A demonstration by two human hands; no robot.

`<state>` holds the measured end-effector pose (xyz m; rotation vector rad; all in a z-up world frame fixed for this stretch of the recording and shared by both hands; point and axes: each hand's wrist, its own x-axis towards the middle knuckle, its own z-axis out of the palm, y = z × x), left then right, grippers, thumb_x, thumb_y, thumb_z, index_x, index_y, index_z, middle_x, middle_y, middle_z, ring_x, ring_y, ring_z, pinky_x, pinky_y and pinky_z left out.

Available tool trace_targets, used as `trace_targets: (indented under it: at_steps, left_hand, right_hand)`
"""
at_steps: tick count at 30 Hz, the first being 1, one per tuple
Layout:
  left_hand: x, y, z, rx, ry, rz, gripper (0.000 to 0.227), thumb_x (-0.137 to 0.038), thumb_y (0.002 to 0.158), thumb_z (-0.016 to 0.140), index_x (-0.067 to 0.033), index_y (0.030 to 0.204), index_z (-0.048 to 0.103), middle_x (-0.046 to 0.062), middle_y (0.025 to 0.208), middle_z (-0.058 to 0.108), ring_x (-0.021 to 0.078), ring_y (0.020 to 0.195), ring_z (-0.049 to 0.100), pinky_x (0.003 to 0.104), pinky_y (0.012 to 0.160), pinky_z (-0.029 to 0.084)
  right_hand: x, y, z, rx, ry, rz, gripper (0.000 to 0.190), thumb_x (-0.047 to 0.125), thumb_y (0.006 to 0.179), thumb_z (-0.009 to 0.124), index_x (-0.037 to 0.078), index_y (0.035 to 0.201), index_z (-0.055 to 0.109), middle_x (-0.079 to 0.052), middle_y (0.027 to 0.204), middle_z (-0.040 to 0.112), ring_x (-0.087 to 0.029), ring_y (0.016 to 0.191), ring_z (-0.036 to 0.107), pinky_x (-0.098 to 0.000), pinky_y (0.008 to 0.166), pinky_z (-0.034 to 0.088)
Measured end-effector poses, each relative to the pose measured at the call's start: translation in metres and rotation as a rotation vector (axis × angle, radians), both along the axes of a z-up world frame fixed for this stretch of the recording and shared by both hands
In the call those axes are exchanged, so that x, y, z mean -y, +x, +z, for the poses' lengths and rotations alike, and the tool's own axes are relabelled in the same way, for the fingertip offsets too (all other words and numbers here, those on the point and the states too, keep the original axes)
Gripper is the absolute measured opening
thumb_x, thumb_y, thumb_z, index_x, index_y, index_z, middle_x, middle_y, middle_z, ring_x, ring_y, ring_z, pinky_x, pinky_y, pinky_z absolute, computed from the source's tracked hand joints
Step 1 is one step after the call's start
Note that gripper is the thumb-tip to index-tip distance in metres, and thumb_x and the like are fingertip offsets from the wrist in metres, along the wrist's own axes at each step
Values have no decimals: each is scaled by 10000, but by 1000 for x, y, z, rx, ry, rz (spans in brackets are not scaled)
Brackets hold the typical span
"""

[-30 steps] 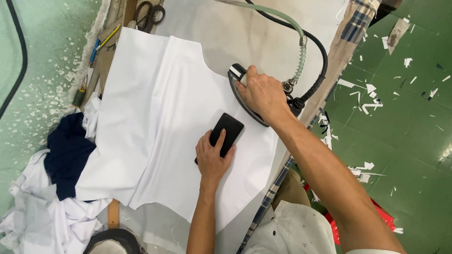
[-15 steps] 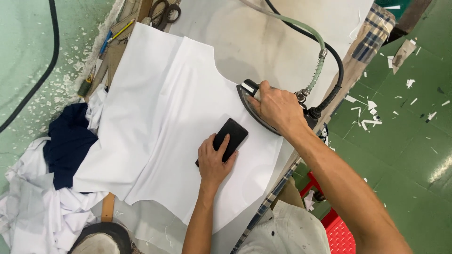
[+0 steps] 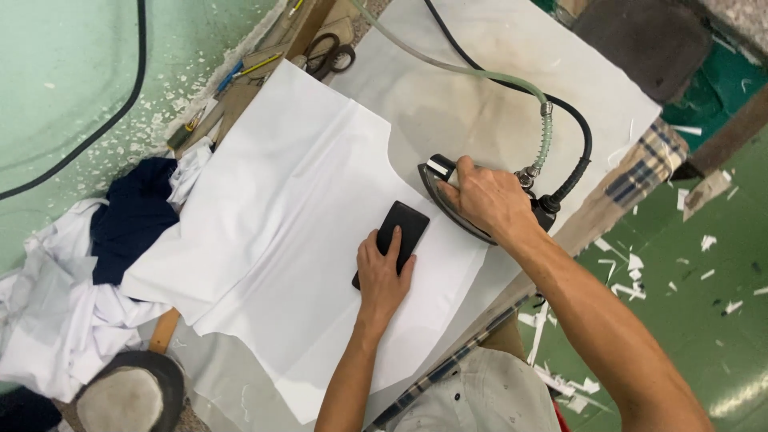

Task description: The person irons a white fabric piece on a worktable using a steam iron and a black pressing block, then flips and irons the other side. After ironing, the person uses scissors to cut the fabric along its edges, removes the cut piece, and places it aside.

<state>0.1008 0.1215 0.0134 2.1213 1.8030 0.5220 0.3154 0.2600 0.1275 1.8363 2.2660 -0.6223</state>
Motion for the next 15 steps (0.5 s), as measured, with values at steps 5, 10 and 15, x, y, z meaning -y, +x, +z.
trace_targets:
  at_steps: [5, 10, 15]
  left_hand:
    - [-31, 92, -15, -74, 32, 328, 590, -379, 899, 744, -81, 1392, 621, 228, 1125, 538, 336, 998, 549, 444, 838, 491]
    - [-63, 150, -13, -149, 168, 633, 577, -370, 858, 744, -81, 1346, 638, 223, 1048, 539, 320, 888, 533, 423, 748, 485]
    - [-66, 156, -11, -156, 168, 717, 574, -372, 839, 753, -89, 1327, 649, 212, 1043, 549, 303, 869, 531, 409, 725, 480]
  right_hand:
    - [-68, 35, -2, -48, 19, 65, 468, 484, 1046, 516, 23, 1079, 593, -260, 816, 739, -411, 804, 768, -513, 720, 610]
    - [-132, 61, -45, -80, 27, 95, 589, 575, 1023, 549, 12, 1196, 579, -275, 916, 725, -454, 881, 742, -552, 734, 594]
    - [-99, 86, -18, -221, 219, 230, 573, 355, 1012, 639, -46, 1413, 550, -287, 1150, 655, -489, 1050, 678, -594, 786, 567]
